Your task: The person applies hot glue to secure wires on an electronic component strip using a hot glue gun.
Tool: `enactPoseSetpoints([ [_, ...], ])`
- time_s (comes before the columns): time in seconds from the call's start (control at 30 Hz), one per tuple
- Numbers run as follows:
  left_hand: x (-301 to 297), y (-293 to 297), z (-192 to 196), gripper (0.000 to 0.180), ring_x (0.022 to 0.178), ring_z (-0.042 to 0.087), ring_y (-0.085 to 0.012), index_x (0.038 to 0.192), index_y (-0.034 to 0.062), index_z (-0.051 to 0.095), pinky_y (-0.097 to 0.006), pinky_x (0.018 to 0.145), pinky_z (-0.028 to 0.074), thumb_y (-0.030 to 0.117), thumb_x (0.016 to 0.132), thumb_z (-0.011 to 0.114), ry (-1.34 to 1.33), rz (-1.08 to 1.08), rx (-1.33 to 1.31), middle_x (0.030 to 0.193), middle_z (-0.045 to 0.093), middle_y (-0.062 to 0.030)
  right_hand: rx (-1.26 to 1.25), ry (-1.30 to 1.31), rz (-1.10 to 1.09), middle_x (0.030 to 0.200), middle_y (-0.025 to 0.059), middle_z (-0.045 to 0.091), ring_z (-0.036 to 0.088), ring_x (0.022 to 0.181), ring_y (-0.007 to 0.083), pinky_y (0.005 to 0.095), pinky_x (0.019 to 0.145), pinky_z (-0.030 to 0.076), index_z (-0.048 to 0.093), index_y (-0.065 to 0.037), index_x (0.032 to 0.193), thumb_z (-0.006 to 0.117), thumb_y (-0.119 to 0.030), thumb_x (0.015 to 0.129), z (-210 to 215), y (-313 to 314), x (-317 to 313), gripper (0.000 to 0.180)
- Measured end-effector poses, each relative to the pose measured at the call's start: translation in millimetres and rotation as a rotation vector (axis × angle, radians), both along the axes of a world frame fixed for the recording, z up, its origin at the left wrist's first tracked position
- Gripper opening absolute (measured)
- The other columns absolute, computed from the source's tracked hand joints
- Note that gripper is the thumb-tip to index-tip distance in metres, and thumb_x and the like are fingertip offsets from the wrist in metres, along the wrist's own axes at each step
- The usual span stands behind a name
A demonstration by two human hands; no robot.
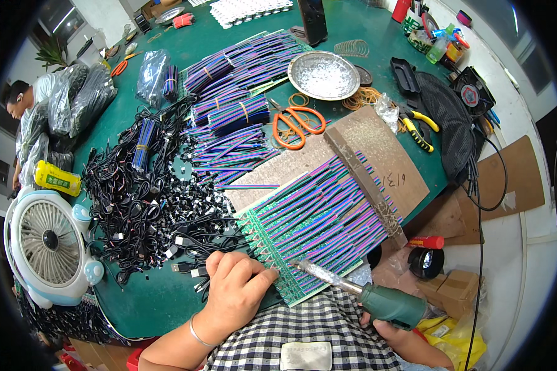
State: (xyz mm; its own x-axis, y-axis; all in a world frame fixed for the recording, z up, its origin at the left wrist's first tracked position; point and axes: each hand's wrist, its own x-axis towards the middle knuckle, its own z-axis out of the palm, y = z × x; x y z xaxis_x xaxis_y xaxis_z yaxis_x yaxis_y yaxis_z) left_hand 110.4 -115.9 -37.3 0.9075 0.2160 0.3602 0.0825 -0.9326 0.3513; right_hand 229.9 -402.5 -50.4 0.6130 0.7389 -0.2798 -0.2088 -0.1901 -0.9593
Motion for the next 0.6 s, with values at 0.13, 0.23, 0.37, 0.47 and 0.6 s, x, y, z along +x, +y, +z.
enactPoseSetpoints([
  [0.13, 0.5, -0.5, -1.1, 0.018, 0.081, 0.051, -0.0165, 0.085, 0.0153, 0.068, -0.035, 0.079, 0.032, 0.013, 0.067, 0.064, -0.002, 0.008, 0.013, 0.077, 0.055, 0.0047, 0.052, -0.099, -0.006, 0.086, 0.0094, 0.066, 0.065, 0.075, 0.0174, 0.0289, 0.068, 0.051, 0.063, 0.002, 0.1, 0.065, -0.006, 0.08, 3.3, 3.8, 2.6, 0.022],
  [0.23, 0.4, 0.4, -0.7, 0.017, 0.081, 0.051, -0.0159, 0.085, 0.0157, 0.067, -0.035, 0.079, 0.033, 0.013, 0.068, 0.063, -0.011, -0.008, 0.018, 0.078, 0.055, 0.0048, -0.005, -0.005, 0.038, 0.088, 0.01, 0.066, 0.065, 0.077, 0.0176, 0.0288, 0.069, 0.051, 0.064, 0.002, 0.097, 0.066, -0.007, 0.079, 5.3, 0.0, 5.7, 0.02],
  [0.37, 0.8, 3.8, 1.1, 0.017, 0.081, 0.051, -0.0149, 0.085, 0.0157, 0.067, -0.034, 0.079, 0.033, 0.014, 0.069, 0.062, 0.004, -0.066, 0.044, 0.08, 0.055, 0.005, 0.024, -0.004, 0.035, 0.09, 0.0097, 0.067, 0.065, 0.077, 0.0173, 0.0289, 0.069, 0.051, 0.064, 0.002, 0.101, 0.067, -0.007, 0.078, 3.4, -1.8, 5.4, 0.025],
  [0.47, 1.5, 3.4, 3.2, 0.017, 0.081, 0.052, -0.0147, 0.085, 0.0152, 0.067, -0.034, 0.079, 0.033, 0.015, 0.069, 0.061, 0.024, -0.078, 0.062, 0.081, 0.056, 0.005, 0.014, -0.021, 0.016, 0.092, 0.0108, 0.068, 0.066, 0.077, 0.0183, 0.029, 0.069, 0.052, 0.064, 0.002, 0.102, 0.068, -0.007, 0.077, 4.8, 0.1, 5.1, 0.027],
  [0.6, 0.5, 1.8, 3.8, 0.018, 0.082, 0.052, -0.0147, 0.086, 0.0148, 0.067, -0.035, 0.079, 0.033, 0.016, 0.069, 0.061, 0.022, -0.081, 0.068, 0.081, 0.056, 0.005, -0.082, -0.098, 0.059, 0.093, 0.0133, 0.068, 0.067, 0.078, 0.021, 0.0295, 0.069, 0.052, 0.067, 0.002, 0.097, 0.07, -0.007, 0.075, 3.7, -1.0, 5.2, 0.024],
])
